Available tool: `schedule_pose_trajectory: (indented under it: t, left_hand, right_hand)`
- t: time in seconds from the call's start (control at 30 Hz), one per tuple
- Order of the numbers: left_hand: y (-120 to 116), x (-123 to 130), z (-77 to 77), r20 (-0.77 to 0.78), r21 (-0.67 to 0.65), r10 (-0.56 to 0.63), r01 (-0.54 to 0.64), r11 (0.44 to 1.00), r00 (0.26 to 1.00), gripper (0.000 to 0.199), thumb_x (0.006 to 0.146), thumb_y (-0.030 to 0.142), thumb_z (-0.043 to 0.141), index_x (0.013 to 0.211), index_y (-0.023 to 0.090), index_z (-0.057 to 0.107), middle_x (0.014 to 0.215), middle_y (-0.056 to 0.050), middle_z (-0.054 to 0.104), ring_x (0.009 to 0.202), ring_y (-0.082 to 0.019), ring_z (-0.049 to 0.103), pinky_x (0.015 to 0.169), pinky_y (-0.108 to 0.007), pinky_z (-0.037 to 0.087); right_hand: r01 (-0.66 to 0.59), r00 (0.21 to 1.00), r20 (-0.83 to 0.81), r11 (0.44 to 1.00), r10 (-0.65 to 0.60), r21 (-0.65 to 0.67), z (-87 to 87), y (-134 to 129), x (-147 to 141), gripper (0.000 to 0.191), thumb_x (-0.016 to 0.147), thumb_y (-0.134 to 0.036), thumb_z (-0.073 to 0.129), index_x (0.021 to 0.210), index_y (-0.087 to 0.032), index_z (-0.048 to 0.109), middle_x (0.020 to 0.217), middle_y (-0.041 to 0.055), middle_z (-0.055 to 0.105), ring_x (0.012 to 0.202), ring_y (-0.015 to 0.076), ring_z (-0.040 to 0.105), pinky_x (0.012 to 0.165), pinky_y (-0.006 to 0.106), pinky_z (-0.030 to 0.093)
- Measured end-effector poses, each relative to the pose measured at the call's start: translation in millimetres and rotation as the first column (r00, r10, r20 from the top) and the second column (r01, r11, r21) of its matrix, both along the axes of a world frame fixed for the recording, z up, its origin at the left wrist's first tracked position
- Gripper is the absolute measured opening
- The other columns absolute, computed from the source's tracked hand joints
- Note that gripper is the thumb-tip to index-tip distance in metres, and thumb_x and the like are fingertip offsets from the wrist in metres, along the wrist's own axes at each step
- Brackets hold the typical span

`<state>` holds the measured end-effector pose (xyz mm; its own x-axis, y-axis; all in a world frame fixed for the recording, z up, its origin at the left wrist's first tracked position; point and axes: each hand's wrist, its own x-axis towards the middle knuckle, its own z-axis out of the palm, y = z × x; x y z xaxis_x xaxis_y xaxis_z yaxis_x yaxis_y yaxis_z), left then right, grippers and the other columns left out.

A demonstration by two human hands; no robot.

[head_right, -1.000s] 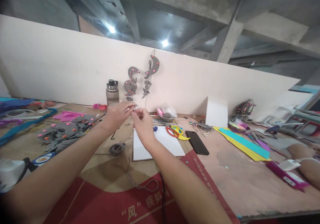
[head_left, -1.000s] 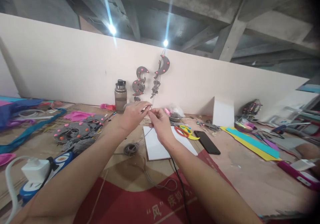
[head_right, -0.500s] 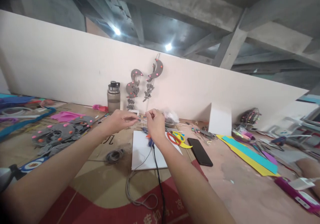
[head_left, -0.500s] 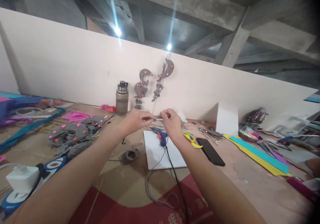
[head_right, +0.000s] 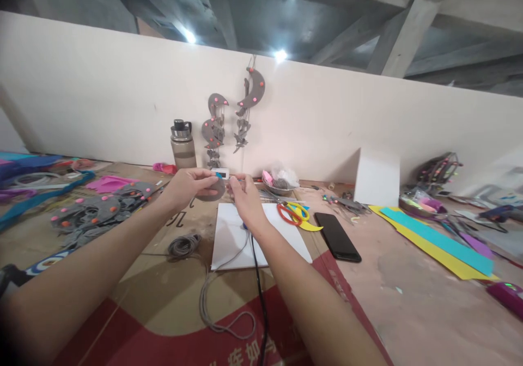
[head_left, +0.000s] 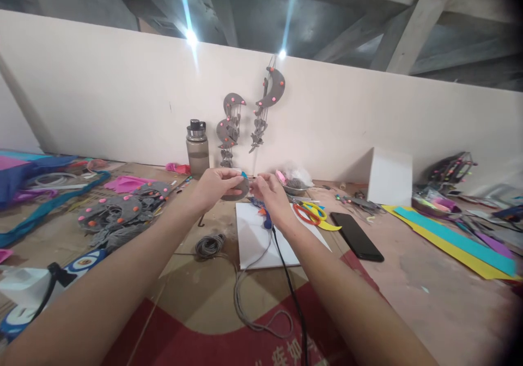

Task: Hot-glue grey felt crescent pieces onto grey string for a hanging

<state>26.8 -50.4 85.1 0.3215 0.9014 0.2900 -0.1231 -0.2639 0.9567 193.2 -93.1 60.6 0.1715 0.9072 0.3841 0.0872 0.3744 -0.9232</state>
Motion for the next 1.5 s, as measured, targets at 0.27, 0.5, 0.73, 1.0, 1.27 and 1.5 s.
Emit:
schedule_pose_trajectory:
  t: [0.27,0.5,0.73,1.0,1.27,1.5]
  left_hand:
    - [-7.7,7.1,-1.9,-0.077,-0.035,0.009,-0.011,0.999,0.997,0.032,0.062,0.044,0.086,0.077,0.017,0.078,0.080,-0.004,0.072,0.071,-0.013,0.064,0.072,-0.028,0.061]
    - [-10.7,14.6,-4.3,-0.031,-0.069,0.012,-0.014,0.997,0.999,0.037,0.057,0.045,0.088,0.076,0.016,0.077,0.079,-0.004,0.072,0.070,-0.013,0.063,0.071,-0.029,0.060]
    - [-17.5,17.9,0.3,-0.014,-0.097,0.034,-0.035,0.995,0.999,0.036,0.056,0.043,0.088,0.074,0.014,0.076,0.072,-0.002,0.068,0.065,-0.013,0.062,0.074,-0.033,0.060]
    - [-25.5,19.1,2.6,-0.033,-0.102,0.039,-0.043,0.994,0.999,0.029,0.063,0.039,0.085,0.075,0.015,0.076,0.072,-0.002,0.069,0.069,-0.015,0.065,0.076,-0.032,0.060]
    - [-26.6,21.9,1.8,-0.068,-0.104,0.042,-0.049,0.993,0.997,0.027,0.065,0.036,0.084,0.079,0.014,0.076,0.079,-0.004,0.073,0.072,-0.017,0.069,0.073,-0.030,0.059]
    - [-18.2,19.4,-5.7,-0.025,-0.112,-0.098,0.095,0.989,0.995,0.035,0.061,0.037,0.087,0.086,0.015,0.076,0.091,-0.006,0.076,0.077,-0.017,0.070,0.084,-0.034,0.058]
  right_hand:
    - [0.099,0.976,0.188,0.992,-0.113,0.085,0.1,-7.7,0.7,0.016,0.082,-0.033,0.061,0.086,-0.019,0.066,0.086,0.0027,0.070,0.081,0.0173,0.063,0.078,0.031,0.049]
    - [0.185,0.933,0.283,0.970,-0.223,0.156,0.0,-14.3,-4.9,0.011,0.087,-0.029,0.049,0.085,-0.020,0.056,0.088,0.0030,0.064,0.079,0.0169,0.057,0.074,0.030,0.044]
    - [0.172,0.981,0.091,0.985,-0.173,0.017,-3.0,-10.6,-5.4,0.014,0.081,-0.035,0.058,0.079,-0.021,0.057,0.071,-0.0030,0.056,0.061,0.0120,0.046,0.056,0.025,0.038]
    - [0.031,0.955,-0.286,0.988,-0.073,-0.150,0.6,-10.1,-11.1,0.022,0.066,-0.037,0.069,0.073,-0.020,0.058,0.050,-0.0109,0.038,0.041,0.0049,0.025,0.039,0.021,0.018]
    - [-0.001,0.927,-0.365,0.970,-0.091,-0.243,10.3,-16.1,-12.4,0.021,0.060,-0.029,0.070,0.071,-0.019,0.057,0.044,-0.0138,0.031,0.039,0.0033,0.023,0.038,0.020,0.018]
    - [-0.006,0.931,-0.356,0.972,-0.081,-0.236,12.3,-15.4,-10.2,0.018,0.060,-0.027,0.068,0.065,-0.018,0.053,0.045,-0.0129,0.032,0.039,0.0027,0.021,0.038,0.020,0.014]
